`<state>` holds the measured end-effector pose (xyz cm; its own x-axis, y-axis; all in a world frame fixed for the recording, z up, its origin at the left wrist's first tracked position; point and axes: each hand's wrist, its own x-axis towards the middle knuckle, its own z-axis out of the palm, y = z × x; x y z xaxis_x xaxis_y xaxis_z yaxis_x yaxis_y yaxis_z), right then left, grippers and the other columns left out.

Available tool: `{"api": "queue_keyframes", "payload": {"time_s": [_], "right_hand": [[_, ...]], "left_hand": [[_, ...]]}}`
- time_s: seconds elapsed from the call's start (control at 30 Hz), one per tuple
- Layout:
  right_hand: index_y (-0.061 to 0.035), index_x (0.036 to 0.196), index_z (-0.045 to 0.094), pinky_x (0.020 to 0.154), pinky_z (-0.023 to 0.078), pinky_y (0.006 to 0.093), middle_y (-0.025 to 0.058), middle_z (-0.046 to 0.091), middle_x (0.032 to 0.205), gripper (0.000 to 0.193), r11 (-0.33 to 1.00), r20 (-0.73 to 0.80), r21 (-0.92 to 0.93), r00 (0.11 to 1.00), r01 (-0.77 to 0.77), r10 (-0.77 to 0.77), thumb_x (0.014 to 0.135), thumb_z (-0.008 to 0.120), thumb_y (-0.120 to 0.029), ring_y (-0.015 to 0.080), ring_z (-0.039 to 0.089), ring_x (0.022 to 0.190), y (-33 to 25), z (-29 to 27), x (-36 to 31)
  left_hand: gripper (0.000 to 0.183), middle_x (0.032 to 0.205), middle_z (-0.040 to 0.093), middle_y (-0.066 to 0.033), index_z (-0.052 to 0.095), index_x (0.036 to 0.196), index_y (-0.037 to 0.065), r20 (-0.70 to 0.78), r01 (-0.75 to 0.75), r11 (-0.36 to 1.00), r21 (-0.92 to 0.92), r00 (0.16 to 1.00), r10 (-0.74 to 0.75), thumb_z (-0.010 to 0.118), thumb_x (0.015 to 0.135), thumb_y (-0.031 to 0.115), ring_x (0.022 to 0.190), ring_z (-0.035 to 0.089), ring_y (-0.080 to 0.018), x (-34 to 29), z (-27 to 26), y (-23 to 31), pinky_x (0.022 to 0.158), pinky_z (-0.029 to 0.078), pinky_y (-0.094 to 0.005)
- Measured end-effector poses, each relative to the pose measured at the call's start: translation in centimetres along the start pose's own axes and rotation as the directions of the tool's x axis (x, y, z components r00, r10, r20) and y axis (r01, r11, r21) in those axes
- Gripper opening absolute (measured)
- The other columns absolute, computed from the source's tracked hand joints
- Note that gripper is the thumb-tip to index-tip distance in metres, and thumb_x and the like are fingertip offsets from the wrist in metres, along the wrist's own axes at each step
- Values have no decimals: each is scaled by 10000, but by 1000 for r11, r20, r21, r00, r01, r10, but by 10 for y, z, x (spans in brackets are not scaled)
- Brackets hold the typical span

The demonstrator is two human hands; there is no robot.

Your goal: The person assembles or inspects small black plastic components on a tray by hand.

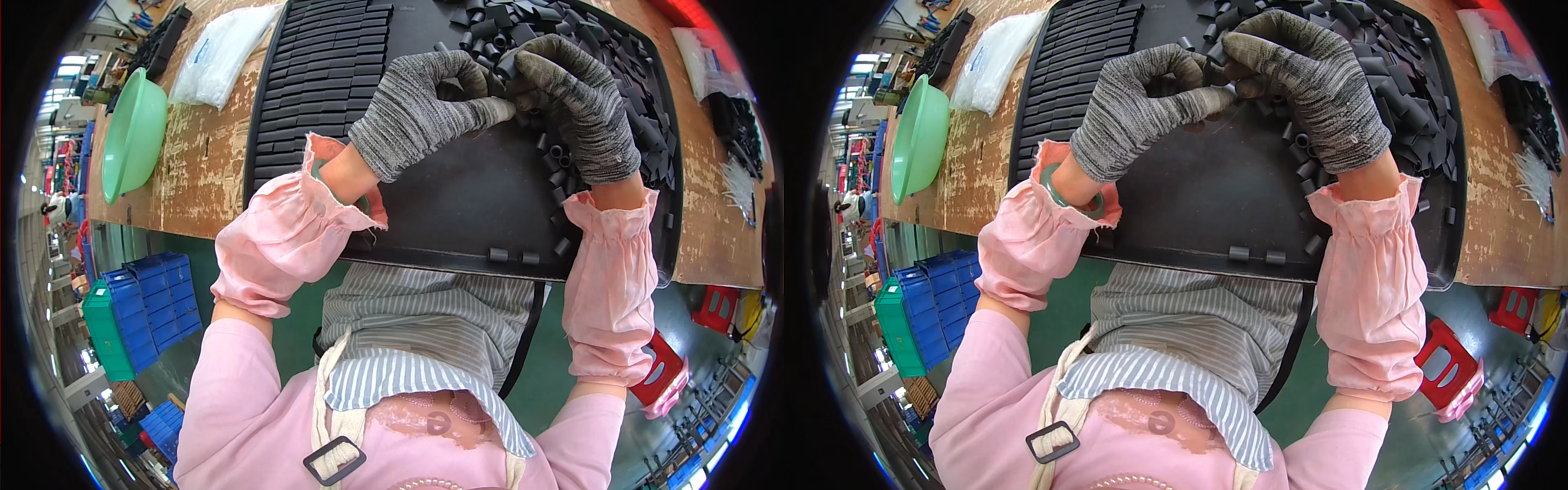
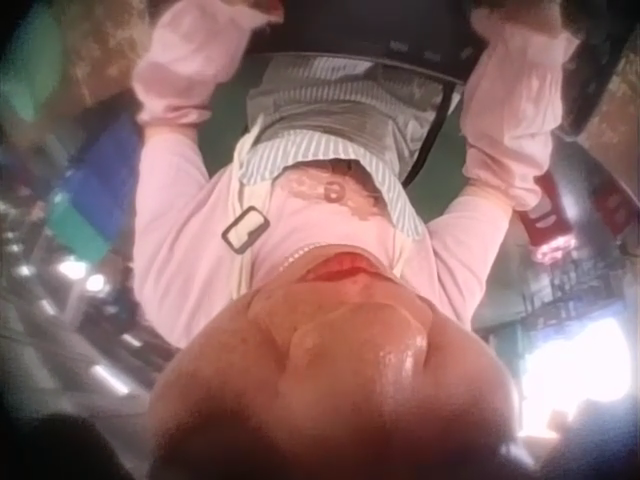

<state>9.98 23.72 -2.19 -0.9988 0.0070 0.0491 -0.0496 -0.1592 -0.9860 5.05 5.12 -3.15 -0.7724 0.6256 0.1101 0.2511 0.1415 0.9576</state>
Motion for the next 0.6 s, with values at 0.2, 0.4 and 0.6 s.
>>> {"api": "queue_keyframes", "payload": {"time_s": [0.2, 0.4, 0.6], "right_hand": [[-19, 973, 603, 612, 482, 225, 46, 617, 775, 203, 999, -27, 33, 999, -28, 29, 845, 606, -177, 112, 591, 675, 0, -3, 1], [-15, 978, 600, 614, 485, 223, 46, 614, 798, 221, 998, -52, 60, 999, -13, 16, 838, 611, -186, 112, 592, 678, 1, -1, 1], [-33, 1011, 619, 694, 533, 229, 61, 634, 906, 213, 985, 51, 139, 994, -100, 94, 838, 625, -159, 122, 628, 804, 3, -10, 2]], "left_hand": [[223, 777, 615, 4, 612, 835, 36, -78, -77, 993, 91, 993, 84, 773, 686, 78, 739, 563, -59, 2, 2, 1, 680, 485, -218], [226, 809, 615, 0, 616, 851, 36, -57, -80, 996, -37, 995, 78, 770, 690, 74, 786, 563, -64, 2, 3, -4, 746, 485, -220], [211, 804, 614, 2, 622, 865, 30, -77, -22, 1000, -2, 997, 22, 756, 705, 62, 786, 568, -64, 0, 3, 4, 739, 488, -217]]}}
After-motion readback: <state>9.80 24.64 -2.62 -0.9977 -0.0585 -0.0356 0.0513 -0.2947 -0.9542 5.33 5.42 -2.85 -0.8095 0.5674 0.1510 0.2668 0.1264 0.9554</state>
